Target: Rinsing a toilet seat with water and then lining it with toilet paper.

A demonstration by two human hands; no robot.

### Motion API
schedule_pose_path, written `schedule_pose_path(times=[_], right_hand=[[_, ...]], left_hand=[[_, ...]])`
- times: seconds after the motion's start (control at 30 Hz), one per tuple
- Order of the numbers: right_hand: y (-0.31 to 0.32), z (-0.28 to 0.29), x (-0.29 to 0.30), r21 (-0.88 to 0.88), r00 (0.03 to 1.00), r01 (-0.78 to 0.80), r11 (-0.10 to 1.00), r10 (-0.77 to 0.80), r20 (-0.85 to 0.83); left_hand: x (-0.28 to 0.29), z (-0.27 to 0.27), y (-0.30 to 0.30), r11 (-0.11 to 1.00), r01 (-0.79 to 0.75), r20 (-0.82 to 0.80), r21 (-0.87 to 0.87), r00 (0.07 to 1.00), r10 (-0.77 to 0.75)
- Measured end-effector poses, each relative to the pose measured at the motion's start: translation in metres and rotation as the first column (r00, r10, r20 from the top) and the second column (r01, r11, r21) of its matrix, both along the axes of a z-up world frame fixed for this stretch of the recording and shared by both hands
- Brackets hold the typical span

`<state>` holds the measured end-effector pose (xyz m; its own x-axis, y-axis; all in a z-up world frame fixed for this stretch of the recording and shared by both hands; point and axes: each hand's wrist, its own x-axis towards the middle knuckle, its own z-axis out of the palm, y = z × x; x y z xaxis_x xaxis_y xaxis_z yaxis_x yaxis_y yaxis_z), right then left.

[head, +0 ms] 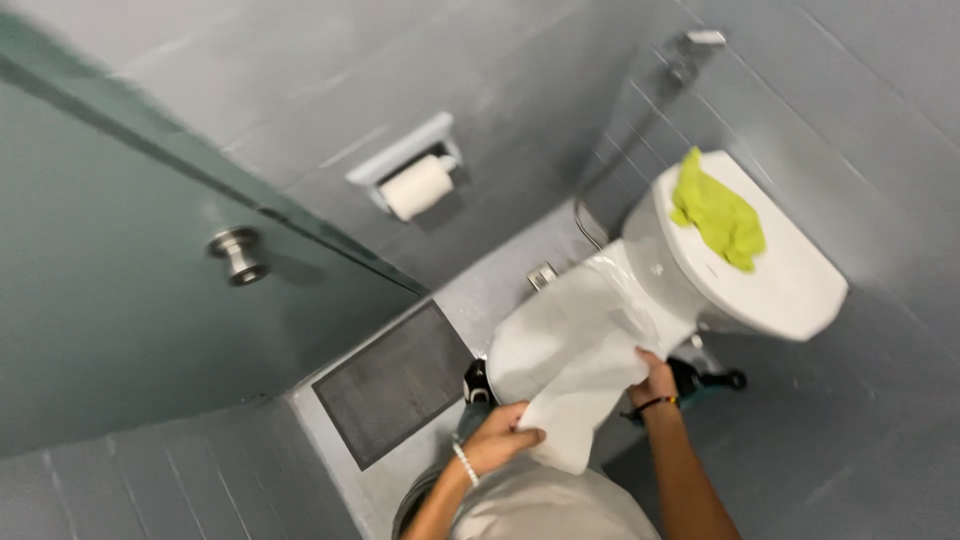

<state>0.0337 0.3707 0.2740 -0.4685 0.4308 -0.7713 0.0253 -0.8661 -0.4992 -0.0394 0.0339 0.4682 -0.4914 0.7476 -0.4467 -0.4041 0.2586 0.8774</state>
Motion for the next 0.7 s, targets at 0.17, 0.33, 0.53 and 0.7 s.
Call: schedule_pose_path(times=[0.17,0.33,0.53,0.7], right_hand=[[0.047,-0.046,0.064,0.022,0.989,0.144,0.989,-0.143,-0.040],[0.066,-0.058,0.099,0.041,0.967,0.253,0.967,-0.254,0.024],[0.090,-0.096,0.123,0.063,0.926,0.337,0.940,-0.342,0.158],[0.107,-0.098,0.102,0.020,0.917,0.360,0.933,-0.357,0.178]], left_hand=[[0.001,-0.016,-0.002,0.984,0.132,0.126,-0.121,0.985,-0.117],[0.004,-0.062,-0.002,0.941,0.245,0.129,-0.233,0.967,-0.220],[0.028,-0.174,0.000,0.914,0.263,0.178,-0.309,0.960,-0.216],[0.043,-0.240,0.010,0.827,0.200,0.130,-0.526,0.979,-0.154]])
